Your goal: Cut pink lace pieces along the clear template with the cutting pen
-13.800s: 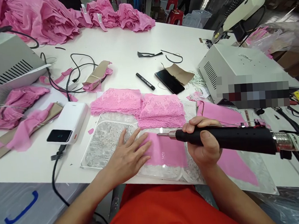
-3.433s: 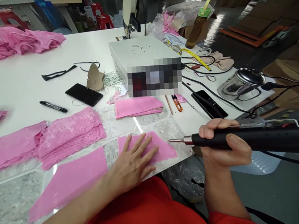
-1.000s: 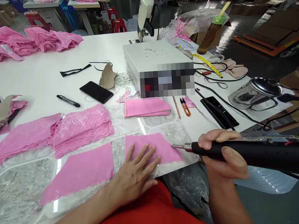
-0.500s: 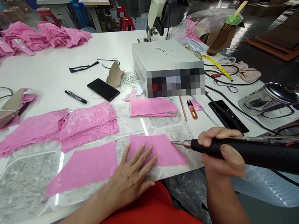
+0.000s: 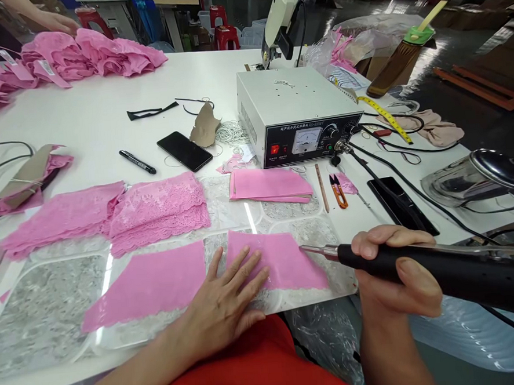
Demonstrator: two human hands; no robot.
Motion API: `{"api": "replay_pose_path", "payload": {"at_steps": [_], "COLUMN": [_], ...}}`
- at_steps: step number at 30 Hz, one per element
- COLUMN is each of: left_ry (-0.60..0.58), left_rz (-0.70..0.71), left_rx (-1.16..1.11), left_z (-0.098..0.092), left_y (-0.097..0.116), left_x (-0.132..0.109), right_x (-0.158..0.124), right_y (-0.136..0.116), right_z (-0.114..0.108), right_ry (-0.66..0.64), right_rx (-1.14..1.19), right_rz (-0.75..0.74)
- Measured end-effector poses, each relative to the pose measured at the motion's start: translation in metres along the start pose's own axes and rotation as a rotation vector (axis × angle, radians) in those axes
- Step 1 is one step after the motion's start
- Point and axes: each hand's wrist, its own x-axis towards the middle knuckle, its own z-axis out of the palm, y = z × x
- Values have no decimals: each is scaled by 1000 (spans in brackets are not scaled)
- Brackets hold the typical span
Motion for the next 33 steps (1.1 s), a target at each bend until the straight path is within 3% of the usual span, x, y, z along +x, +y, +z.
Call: {"api": "replay_pose_path", "payload": {"at_steps": [12, 18, 24, 33], "left_ry": [19, 10, 14, 18], "left_rz": [-64, -133, -162, -174], "left_rx": [32, 45, 31, -26], "left_z": [-7, -12, -10, -8], "left_y": [-7, -15, -20, -25], "left_x": [-11, -16, -19, -22], "right_x": [1, 2, -2, -2], "right_y": [1, 8, 21, 24], "right_z": [-2, 19, 41, 43], "right_ry": [-40, 21, -24, -63], "right_rx": [-33, 0, -10, -33], "right_rz": [22, -25, 13, 8]}}
